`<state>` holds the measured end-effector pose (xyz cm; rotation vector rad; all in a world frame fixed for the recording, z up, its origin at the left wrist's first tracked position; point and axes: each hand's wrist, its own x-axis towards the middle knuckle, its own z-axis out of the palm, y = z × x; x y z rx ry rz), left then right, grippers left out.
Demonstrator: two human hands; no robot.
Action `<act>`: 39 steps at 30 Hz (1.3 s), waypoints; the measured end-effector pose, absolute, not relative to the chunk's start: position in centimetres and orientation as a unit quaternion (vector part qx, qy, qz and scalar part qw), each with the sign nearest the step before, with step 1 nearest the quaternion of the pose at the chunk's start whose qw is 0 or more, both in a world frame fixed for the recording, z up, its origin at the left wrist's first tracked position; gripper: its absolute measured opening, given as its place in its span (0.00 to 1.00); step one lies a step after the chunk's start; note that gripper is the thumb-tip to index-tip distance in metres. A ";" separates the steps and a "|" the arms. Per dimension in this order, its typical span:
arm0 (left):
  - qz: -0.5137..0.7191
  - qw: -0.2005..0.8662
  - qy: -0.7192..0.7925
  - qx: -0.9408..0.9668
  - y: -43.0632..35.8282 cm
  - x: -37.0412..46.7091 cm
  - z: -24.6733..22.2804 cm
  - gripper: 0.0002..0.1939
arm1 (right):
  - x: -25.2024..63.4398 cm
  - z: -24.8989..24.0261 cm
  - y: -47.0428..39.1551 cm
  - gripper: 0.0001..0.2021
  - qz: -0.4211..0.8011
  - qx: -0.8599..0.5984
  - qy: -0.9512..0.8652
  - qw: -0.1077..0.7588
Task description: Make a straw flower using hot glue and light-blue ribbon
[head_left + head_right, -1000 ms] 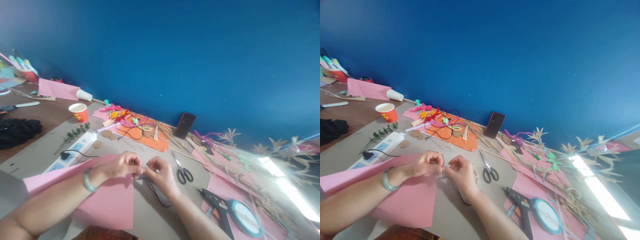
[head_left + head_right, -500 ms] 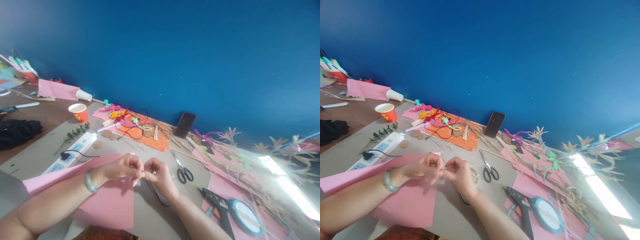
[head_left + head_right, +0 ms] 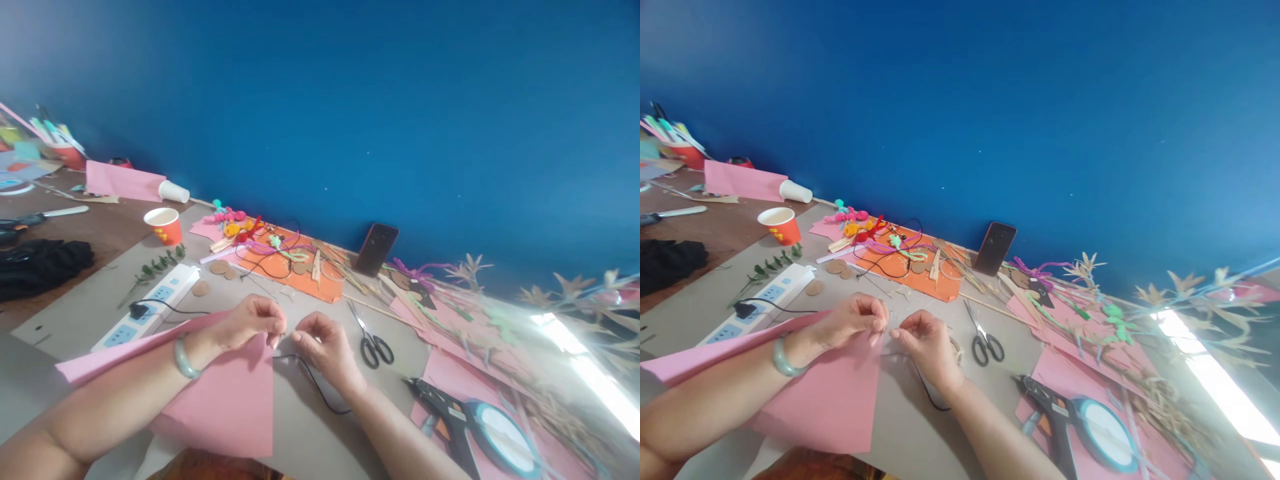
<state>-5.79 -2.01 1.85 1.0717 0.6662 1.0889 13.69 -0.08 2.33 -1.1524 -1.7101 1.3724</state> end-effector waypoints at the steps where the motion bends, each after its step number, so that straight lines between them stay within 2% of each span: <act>1: 0.478 0.666 0.308 0.482 -2.0 -5.8 1.8 0.12 | 13.6 2.3 -0.1 0.16 0.517 -0.444 -0.651 0.335; 7: 0.459 0.627 0.373 0.508 -1.8 -5.4 1.3 0.16 | 13.9 3.7 0.0 0.14 0.495 -0.417 -0.628 0.432; 12: 0.445 0.493 0.444 0.602 -1.8 -5.4 1.3 0.20 | 15.5 6.7 -0.1 0.20 0.418 -0.400 -0.661 0.478; 16: 0.442 0.387 0.459 0.666 -1.7 -5.6 0.9 0.20 | 16.8 8.6 -0.3 0.23 0.321 -0.440 -0.714 0.439; 19: 0.459 0.340 0.461 0.679 -1.5 -5.4 -0.1 0.15 | 17.4 9.5 0.0 0.16 0.296 -0.450 -0.742 0.399; 22: 0.480 0.305 0.475 0.671 -1.4 -5.2 -1.1 0.06 | 18.4 9.7 0.9 0.09 0.269 -0.461 -0.752 0.387; 23: 0.478 0.296 0.473 0.679 -1.4 -5.2 -1.3 0.08 | 18.9 9.7 1.2 0.08 0.252 -0.467 -0.759 0.378; 25: 0.472 0.280 0.457 0.700 -1.4 -5.2 -1.6 0.12 | 20.1 9.4 1.9 0.05 0.203 -0.482 -0.789 0.324; 26: 0.465 0.276 0.451 0.710 -1.5 -5.2 -1.6 0.12 | 20.8 9.1 2.1 0.04 0.171 -0.494 -0.810 0.266; 30: 0.439 0.244 0.446 0.741 -1.9 -5.3 -1.3 0.12 | 23.3 7.0 2.4 0.01 0.045 -0.584 -0.810 -0.030; 33: 0.390 0.192 0.460 0.774 -2.1 -5.1 -0.9 0.12 | 24.5 4.8 2.3 0.03 0.035 -0.608 -0.790 -0.072; 37: 0.267 0.119 0.492 0.820 -2.1 -5.2 -0.9 0.13 | 25.6 2.4 2.5 0.09 0.062 -0.624 -0.776 -0.064; 39: 0.242 0.129 0.518 0.810 -2.2 -5.7 -1.5 0.17 | 26.1 2.0 2.8 0.11 0.077 -0.627 -0.773 -0.051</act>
